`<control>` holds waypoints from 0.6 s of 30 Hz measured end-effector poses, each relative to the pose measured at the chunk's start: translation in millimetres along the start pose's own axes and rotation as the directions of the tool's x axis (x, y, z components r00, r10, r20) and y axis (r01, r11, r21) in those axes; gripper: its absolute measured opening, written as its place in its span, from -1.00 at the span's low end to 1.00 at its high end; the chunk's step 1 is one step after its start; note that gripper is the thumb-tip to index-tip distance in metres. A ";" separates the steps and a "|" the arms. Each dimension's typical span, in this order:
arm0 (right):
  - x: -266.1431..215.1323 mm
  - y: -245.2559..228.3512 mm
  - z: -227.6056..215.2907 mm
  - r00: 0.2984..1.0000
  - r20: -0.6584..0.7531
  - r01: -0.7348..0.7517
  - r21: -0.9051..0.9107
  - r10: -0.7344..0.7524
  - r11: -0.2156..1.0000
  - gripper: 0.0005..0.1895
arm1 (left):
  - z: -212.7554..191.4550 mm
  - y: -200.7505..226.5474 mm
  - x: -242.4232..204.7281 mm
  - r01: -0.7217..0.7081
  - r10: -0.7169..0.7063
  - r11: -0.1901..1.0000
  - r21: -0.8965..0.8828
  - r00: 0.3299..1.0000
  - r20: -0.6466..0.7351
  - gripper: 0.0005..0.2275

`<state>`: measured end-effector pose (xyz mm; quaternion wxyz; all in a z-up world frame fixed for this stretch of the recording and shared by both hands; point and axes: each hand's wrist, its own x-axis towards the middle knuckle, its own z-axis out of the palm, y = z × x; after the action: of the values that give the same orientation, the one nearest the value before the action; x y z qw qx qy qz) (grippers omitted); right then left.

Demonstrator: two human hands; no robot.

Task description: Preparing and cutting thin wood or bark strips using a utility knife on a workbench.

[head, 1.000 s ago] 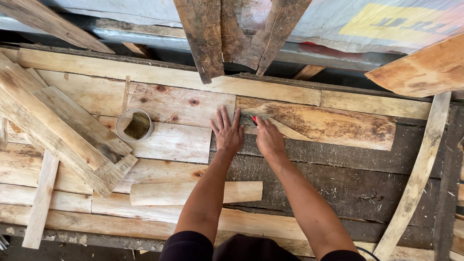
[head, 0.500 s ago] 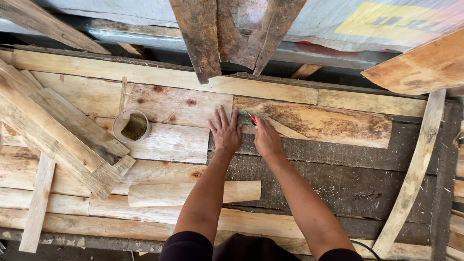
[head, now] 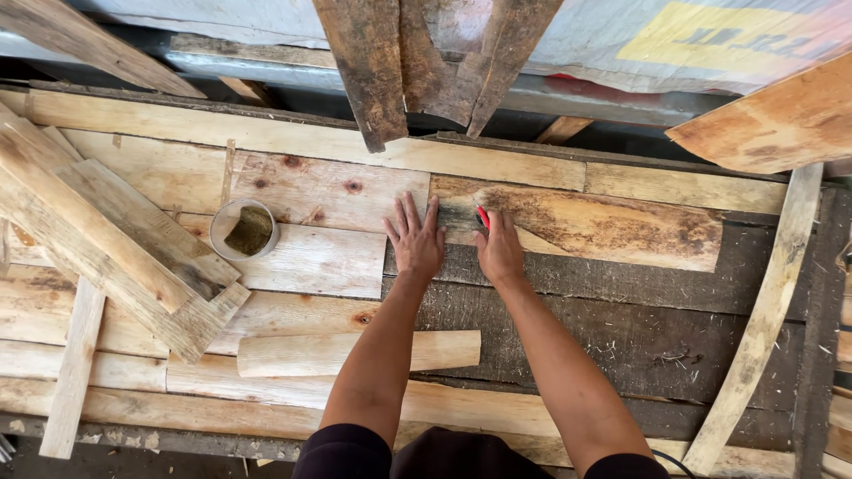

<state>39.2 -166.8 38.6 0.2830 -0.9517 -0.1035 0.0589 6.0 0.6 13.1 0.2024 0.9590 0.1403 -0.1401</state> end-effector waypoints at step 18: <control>5.3 8.9 19.7 0.983 0.087 -0.161 -0.002 0.160 0.987 -0.41 | 12.3 -38.8 30.2 -0.003 0.003 0.999 0.039 1.000 0.015 -0.51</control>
<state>42.5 -162.5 17.0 0.2751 -0.9527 -0.0384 0.1233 18.6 35.9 -21.1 0.1848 0.9619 0.1346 -0.1498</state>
